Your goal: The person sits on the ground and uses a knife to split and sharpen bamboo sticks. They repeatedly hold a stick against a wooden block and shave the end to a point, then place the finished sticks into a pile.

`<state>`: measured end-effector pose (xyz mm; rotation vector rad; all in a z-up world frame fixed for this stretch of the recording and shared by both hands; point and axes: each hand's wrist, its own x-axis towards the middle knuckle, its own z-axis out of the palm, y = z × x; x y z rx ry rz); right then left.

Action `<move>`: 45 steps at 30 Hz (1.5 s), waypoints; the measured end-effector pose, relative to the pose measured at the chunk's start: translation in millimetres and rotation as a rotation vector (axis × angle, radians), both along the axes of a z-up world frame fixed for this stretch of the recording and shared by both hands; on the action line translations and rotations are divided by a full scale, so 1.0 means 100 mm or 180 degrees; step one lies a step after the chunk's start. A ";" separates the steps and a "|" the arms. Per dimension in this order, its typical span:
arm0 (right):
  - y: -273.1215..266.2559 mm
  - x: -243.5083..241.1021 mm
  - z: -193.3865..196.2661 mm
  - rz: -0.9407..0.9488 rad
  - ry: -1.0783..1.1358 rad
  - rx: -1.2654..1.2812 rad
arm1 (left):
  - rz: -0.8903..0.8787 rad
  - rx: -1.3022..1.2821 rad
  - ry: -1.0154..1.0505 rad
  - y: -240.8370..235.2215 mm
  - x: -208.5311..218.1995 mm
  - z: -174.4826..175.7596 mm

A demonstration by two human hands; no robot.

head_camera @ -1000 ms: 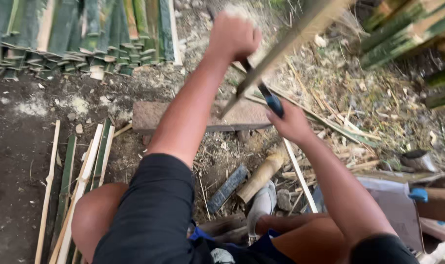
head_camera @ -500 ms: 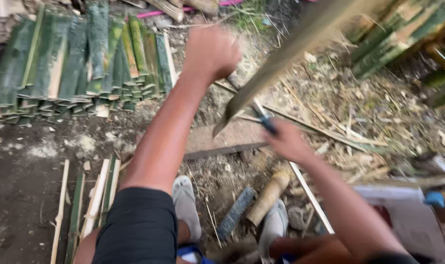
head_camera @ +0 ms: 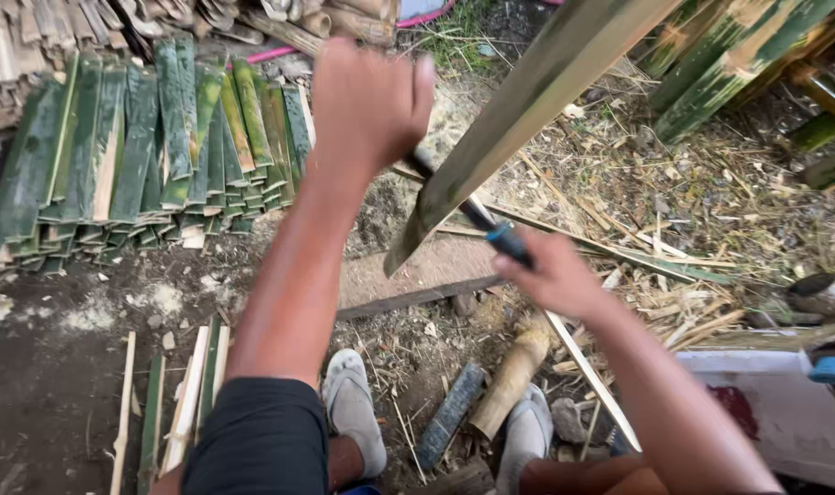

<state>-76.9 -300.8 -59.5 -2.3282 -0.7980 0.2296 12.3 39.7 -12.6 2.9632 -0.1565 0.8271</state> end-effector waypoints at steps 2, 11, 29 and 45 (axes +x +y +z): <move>0.27 -0.08 -0.62 0.0127 -0.0229 -0.0163 | -0.0040 -0.0104 0.0667 -0.29 -0.15 -0.66; 0.70 0.38 -1.89 -0.0250 -0.0253 -0.0270 | -0.2625 -0.4371 -0.1135 0.01 -0.52 -0.87; 0.76 -0.61 -1.65 -0.1212 0.1427 -0.0109 | -0.1468 -0.3374 -0.1778 -1.12 -0.84 -0.09; 1.10 -0.63 -2.61 -0.1303 0.0713 0.0027 | -0.1758 -0.3625 -0.1644 -0.78 -0.94 0.12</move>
